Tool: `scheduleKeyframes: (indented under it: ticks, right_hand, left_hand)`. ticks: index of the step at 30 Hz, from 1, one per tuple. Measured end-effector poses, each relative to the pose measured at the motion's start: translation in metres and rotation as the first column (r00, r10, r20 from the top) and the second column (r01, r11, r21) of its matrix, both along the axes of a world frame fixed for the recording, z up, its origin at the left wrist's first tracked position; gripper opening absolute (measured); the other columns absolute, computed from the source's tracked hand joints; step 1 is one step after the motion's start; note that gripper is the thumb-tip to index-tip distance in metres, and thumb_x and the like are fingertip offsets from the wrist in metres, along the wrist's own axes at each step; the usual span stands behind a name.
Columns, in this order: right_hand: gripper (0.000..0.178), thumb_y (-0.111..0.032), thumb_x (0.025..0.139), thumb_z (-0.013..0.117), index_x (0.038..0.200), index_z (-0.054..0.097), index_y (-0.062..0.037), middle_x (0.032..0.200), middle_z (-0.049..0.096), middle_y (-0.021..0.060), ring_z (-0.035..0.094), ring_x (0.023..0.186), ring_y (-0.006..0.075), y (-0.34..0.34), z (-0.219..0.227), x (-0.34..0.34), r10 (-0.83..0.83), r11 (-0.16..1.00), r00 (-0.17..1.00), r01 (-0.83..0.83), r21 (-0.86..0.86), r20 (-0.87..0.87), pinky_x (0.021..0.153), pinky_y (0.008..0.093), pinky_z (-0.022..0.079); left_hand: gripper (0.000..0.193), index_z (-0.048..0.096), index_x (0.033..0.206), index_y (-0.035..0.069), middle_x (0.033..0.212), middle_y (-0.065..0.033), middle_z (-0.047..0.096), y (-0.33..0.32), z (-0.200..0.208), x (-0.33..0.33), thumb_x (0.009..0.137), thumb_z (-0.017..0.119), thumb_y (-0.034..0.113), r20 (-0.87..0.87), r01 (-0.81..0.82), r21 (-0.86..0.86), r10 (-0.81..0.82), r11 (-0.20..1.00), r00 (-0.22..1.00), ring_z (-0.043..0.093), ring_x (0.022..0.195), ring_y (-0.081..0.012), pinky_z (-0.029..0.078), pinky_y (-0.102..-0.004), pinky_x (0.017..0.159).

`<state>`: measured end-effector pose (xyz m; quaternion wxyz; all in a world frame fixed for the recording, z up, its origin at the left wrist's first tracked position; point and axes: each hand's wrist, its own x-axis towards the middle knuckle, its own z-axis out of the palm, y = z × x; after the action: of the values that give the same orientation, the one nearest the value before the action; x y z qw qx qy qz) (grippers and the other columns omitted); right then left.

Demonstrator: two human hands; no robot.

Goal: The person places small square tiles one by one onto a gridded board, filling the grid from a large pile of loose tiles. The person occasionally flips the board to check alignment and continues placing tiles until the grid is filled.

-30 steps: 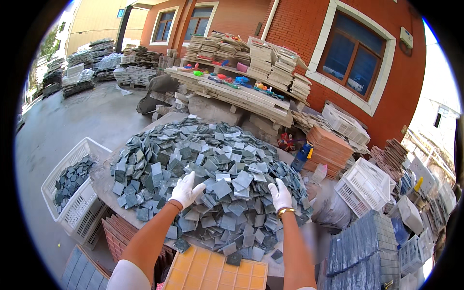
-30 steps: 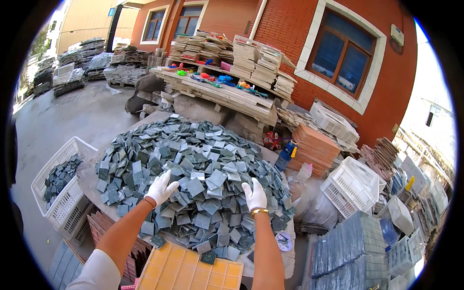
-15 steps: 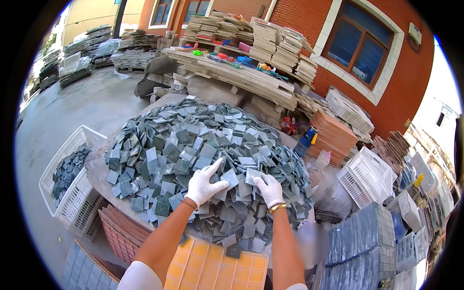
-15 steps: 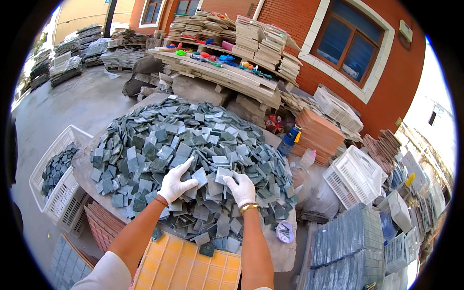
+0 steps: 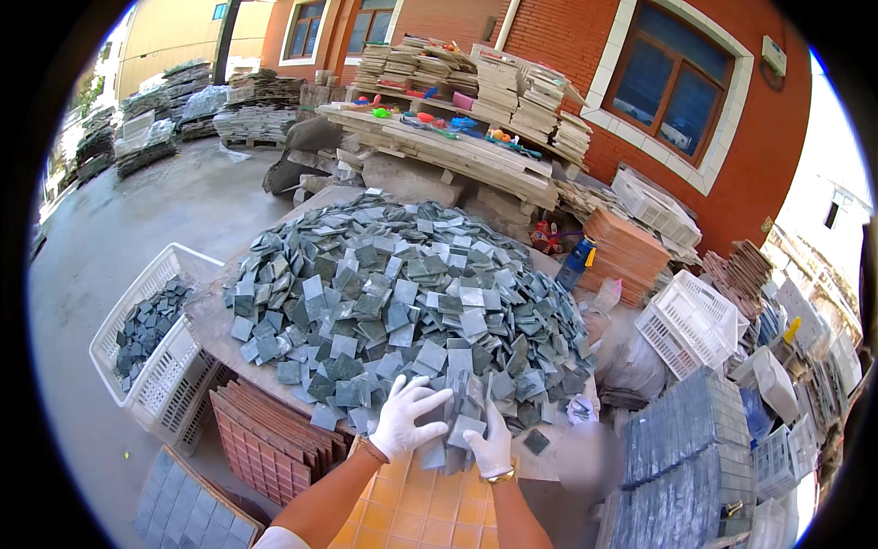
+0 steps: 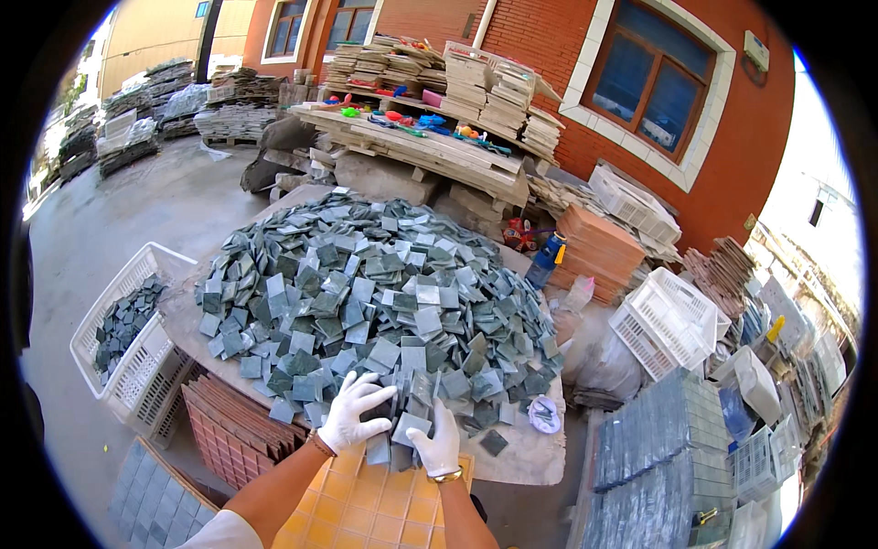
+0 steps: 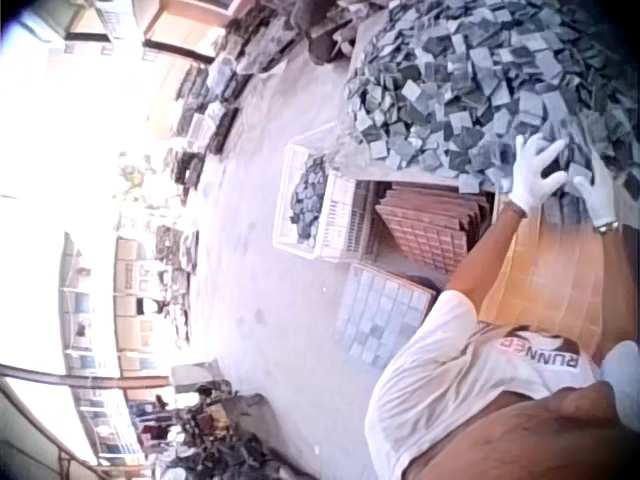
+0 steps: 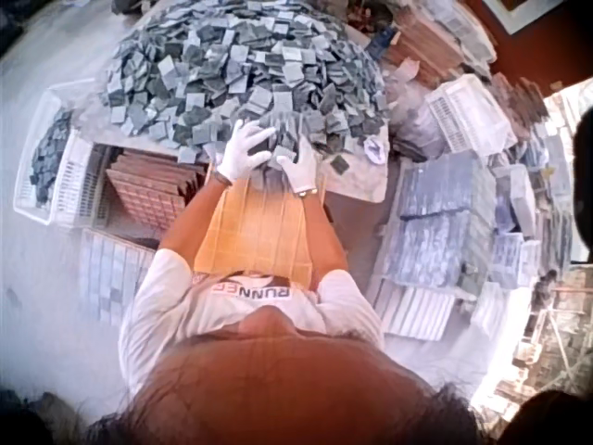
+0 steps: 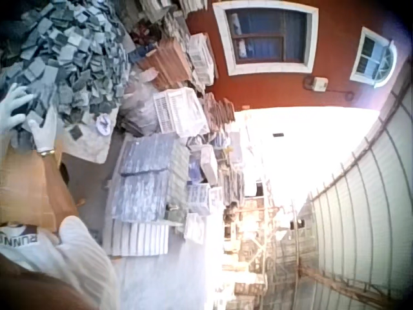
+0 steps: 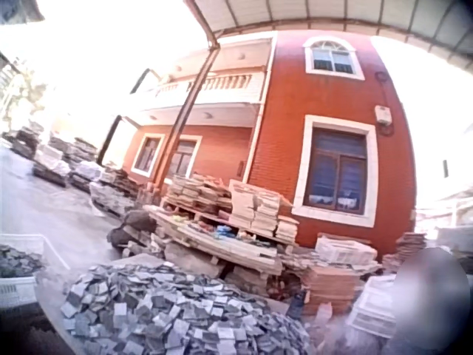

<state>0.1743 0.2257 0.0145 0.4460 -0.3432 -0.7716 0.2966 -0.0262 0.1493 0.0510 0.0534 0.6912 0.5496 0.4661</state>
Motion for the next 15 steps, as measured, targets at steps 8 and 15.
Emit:
scheduleKeyframes:
  ticks: [8, 15]
  right_hand:
    - [0.078, -0.036, 0.060, 0.083, 0.122, 0.050, -0.0005, 0.113, 0.057, 0.0188, 0.051, 0.109, 0.0397, -0.105, -0.005, 0.035, -0.132, 0.989, 0.948, 0.104, 0.109, 0.288, 0.096, 0.0466, 0.040]
    - [0.081, -0.058, 0.067, 0.073, 0.128, 0.050, -0.0104, 0.133, 0.040, 0.0217, 0.035, 0.123, 0.0456, -0.096, 0.015, 0.045, 0.054, 0.963, 0.926, -0.147, 0.226, 0.373, 0.101, 0.0553, 0.030]
  left_hand:
    - [0.039, 0.063, 0.110, 0.012, 0.110, -0.0095, 0.057, -0.091, -0.031, 0.046, 0.083, 0.064, 0.039, -0.098, 0.263, -0.113, -0.274, 0.958, 0.957, 0.051, 0.114, -0.0274, 0.026, -0.0508, 0.104]
    - [0.079, 0.051, 0.128, 0.010, 0.134, -0.0206, 0.039, -0.122, -0.034, -0.014, 0.062, 0.079, 0.043, -0.315, -0.569, -0.111, 0.514, 0.815, 0.798, 0.032, 0.129, -0.0427, 0.026, -0.0578, 0.105]
